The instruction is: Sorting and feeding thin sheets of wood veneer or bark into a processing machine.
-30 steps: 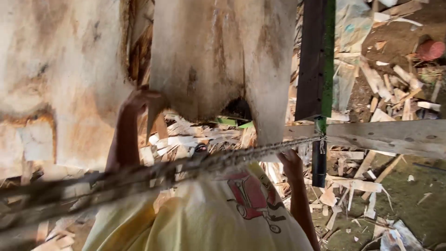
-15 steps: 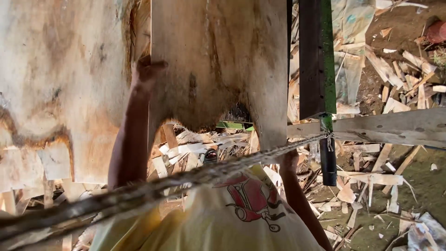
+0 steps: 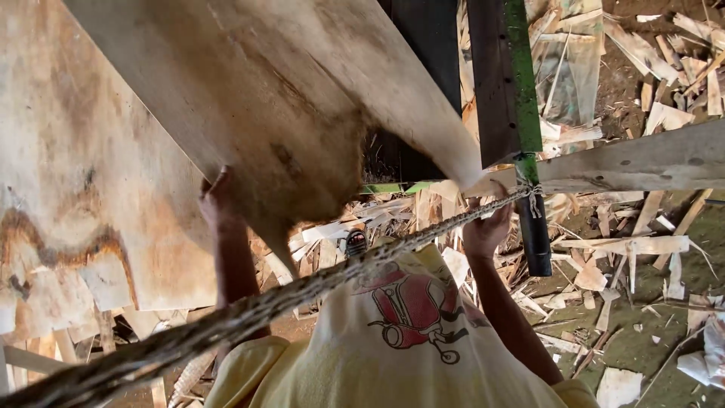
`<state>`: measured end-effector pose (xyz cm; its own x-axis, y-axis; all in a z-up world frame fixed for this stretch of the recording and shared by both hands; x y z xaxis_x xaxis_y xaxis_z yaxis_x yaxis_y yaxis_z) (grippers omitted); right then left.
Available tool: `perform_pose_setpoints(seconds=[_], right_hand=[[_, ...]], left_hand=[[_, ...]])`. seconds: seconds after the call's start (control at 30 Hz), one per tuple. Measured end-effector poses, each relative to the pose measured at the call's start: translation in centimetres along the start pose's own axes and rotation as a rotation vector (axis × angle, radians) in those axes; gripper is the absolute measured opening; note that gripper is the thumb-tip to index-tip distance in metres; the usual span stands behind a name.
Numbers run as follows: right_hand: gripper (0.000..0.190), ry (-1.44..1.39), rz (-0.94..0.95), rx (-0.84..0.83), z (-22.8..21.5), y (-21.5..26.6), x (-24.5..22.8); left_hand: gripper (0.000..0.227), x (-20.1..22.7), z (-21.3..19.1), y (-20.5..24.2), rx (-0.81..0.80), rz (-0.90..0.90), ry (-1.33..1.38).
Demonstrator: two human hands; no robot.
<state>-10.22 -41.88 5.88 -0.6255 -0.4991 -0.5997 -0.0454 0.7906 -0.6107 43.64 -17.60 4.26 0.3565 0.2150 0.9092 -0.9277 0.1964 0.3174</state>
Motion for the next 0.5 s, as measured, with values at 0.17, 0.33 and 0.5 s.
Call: perform_pose_setpoints(seconds=[0.17, 0.33, 0.5], right_hand=[[0.04, -0.412, 0.553, -0.647, 6.8, 6.5, -1.0], [0.053, -0.421, 0.206, -0.922, 6.2, 2.9, -12.2], [0.066, -0.014, -0.49, -0.753, 4.6, 2.8, -16.8]], left_hand=[[0.006, -3.8, 1.5, 2.4, 0.042, -0.04, 0.204], [0.009, -9.2, 6.2, 6.1, -0.006, 0.097, 0.318], [0.024, -19.3, 8.2, 14.2, 0.069, -0.161, 0.151]])
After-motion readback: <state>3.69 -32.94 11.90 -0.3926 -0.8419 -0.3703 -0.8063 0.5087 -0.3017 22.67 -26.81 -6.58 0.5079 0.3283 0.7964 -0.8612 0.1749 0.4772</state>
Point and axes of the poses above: each hand's wrist, its own y-axis away from the middle knuckle, its own z-axis out of the palm, x = y × z, the point moved 9 cm from there along -y, towards the middle knuckle, and after that the axes turned 7 degrees about x, right-handed, at the moved point
